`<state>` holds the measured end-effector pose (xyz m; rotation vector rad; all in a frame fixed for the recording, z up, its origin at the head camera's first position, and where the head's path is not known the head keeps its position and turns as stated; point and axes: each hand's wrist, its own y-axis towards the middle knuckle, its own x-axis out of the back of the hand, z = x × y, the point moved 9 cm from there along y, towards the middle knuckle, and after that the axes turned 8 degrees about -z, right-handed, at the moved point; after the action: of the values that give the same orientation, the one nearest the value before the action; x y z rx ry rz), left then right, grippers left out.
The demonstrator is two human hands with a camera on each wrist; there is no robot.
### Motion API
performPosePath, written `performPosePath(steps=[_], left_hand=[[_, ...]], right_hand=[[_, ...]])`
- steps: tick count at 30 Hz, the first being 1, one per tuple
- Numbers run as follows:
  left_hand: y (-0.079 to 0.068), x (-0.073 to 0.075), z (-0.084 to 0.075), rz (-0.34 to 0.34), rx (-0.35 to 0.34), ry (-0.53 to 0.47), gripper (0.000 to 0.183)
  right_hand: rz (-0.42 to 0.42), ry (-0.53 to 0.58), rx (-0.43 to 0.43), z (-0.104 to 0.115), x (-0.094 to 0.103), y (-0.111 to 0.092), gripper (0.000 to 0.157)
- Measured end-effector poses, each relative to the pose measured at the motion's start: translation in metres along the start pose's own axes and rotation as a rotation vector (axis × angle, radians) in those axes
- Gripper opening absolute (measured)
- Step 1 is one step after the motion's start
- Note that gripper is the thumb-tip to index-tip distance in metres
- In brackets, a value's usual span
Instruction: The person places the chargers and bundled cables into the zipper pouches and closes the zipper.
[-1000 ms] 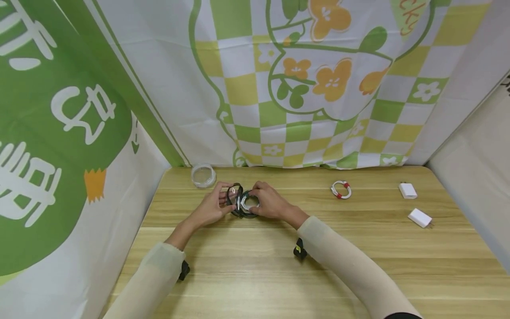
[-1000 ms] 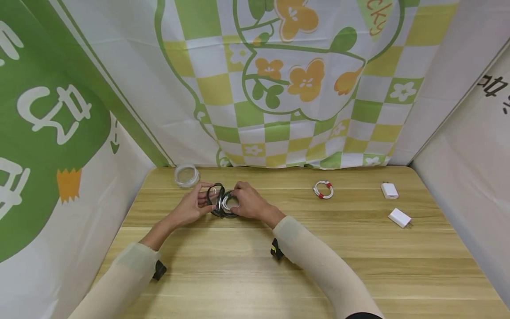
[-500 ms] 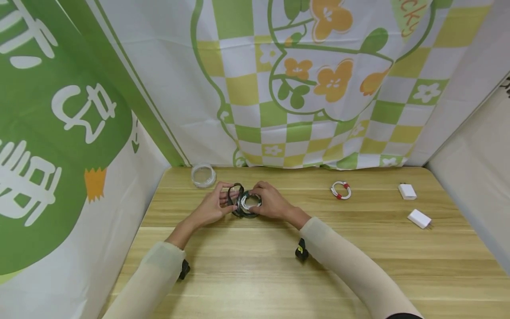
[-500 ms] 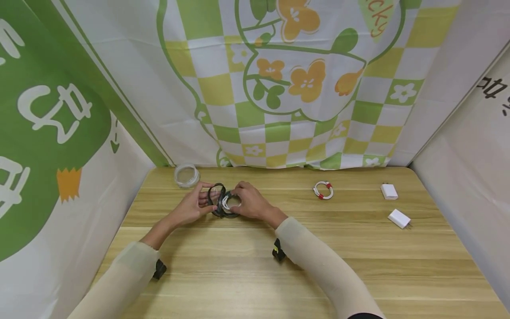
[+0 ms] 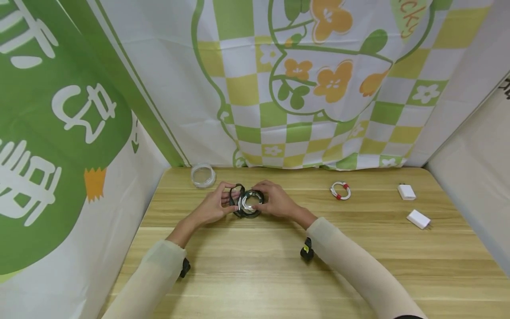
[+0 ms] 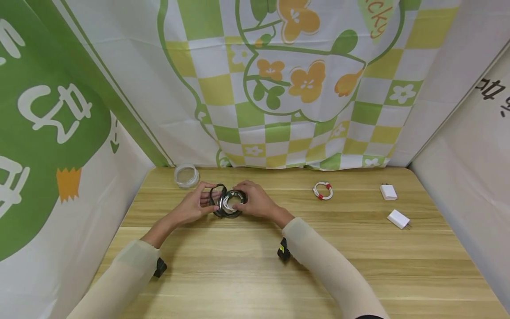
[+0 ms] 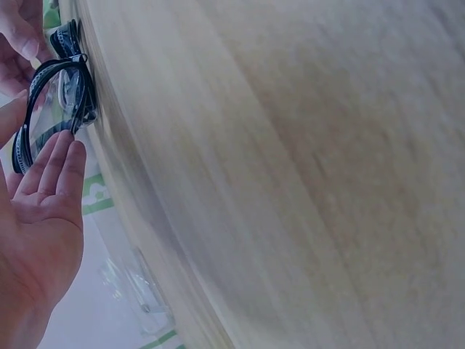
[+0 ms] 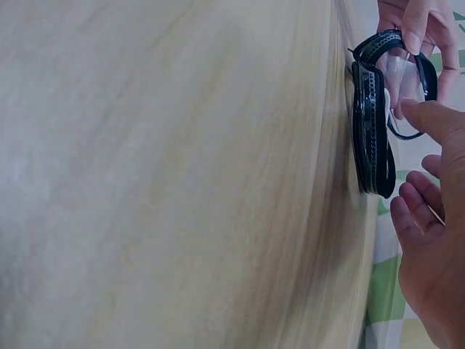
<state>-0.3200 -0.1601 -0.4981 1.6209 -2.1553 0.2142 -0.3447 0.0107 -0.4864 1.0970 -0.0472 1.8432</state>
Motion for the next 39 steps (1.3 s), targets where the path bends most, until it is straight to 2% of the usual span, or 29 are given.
performPosePath(steps=[4,11,20,26,31,39], left_hand=[[-0.001,0.001,-0.004,0.002,-0.027,0.064,0.070],[0.001,0.000,-0.007,0.014,-0.044,0.077,0.068],[0.004,-0.002,-0.006,0.042,-0.004,0.119,0.070],[0.005,-0.004,-0.009,0.050,-0.024,0.147,0.069],[0.006,-0.005,-0.010,0.059,-0.015,0.173,0.069],[0.007,-0.006,-0.009,0.068,-0.017,0.171,0.068]], right_hand=[[0.007,0.022,-0.013,0.000,0.004,-0.002,0.064],[-0.008,0.073,-0.061,-0.007,0.016,-0.005,0.069],[-0.038,0.074,-0.036,-0.007,0.037,-0.009,0.073],[-0.032,0.081,-0.021,-0.007,0.044,-0.014,0.076],[-0.031,0.071,-0.008,-0.005,0.048,-0.017,0.077],[-0.034,0.039,0.013,-0.001,0.060,-0.023,0.078]])
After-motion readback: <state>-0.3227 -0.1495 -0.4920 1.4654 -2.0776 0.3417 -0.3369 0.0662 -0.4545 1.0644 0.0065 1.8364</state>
